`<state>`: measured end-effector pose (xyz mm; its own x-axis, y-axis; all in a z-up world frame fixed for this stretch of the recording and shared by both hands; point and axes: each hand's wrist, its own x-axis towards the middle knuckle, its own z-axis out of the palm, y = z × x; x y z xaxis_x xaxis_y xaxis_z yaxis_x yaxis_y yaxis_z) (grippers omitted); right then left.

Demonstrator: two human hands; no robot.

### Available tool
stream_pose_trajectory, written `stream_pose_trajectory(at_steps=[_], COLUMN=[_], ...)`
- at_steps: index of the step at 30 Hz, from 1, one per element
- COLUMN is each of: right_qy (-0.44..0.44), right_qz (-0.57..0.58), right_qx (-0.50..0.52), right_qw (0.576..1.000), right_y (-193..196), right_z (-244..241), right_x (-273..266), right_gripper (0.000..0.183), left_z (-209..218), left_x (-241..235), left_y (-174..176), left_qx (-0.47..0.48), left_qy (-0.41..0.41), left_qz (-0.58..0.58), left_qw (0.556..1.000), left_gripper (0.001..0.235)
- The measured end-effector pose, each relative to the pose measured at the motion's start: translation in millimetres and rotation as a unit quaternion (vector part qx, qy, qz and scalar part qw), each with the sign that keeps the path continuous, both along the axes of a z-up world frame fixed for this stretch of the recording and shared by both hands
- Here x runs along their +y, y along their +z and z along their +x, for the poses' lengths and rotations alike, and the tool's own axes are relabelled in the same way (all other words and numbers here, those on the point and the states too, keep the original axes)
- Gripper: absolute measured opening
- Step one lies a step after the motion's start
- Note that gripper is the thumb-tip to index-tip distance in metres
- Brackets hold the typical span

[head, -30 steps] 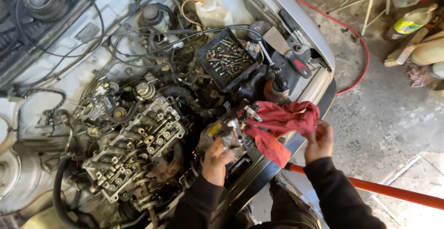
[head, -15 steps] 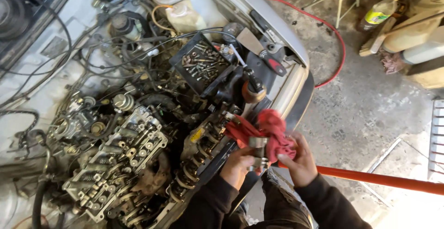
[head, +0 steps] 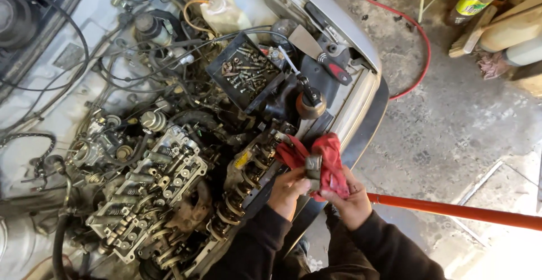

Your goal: The person removes a camshaft from a metal tray on the floor and places it on the front of a car with an open hood. They then pick up a camshaft bearing cap from the floor, wipe it with a red cloth, and place it on the engine block. The person continues to wipe the engine area and the bearing cap with the cloth.

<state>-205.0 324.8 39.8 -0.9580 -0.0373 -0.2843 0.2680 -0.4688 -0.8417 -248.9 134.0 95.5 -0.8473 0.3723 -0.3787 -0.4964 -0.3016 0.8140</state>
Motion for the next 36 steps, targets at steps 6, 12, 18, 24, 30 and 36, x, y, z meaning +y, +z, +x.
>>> stream_pose_trajectory(at_steps=[6, 12, 18, 24, 30, 36], right_qy=[-0.075, -0.028, 0.020, 0.026, -0.017, 0.019], right_qz=[0.089, 0.215, 0.251, 0.375, 0.367, 0.400], right_qx=[0.037, 0.122, 0.137, 0.185, 0.205, 0.241], right_qw=[0.993, 0.969, 0.958, 0.908, 0.907, 0.884], right_y=[27, 32, 50, 59, 78, 35], right_z=[-6, -9, -20, -19, -21, -9], right_x=[-8, -3, -1, 10, -6, 5], right_gripper=[0.037, 0.019, 0.017, 0.022, 0.030, 0.038], left_z=[0, 9, 12, 17, 22, 23], left_x=[11, 14, 11, 22, 21, 21], left_y=[-2, -25, -10, -10, -14, -10], left_qx=[-0.015, -0.005, 0.028, -0.022, -0.032, -0.043], left_qy=[0.049, 0.069, 0.037, 0.095, 0.065, 0.081], left_qz=[-0.013, -0.071, -0.118, -0.128, -0.174, -0.171], left_qw=[0.999, 0.995, 0.992, 0.987, 0.982, 0.981], left_gripper=[0.044, 0.041, 0.039, 0.034, 0.029, 0.025])
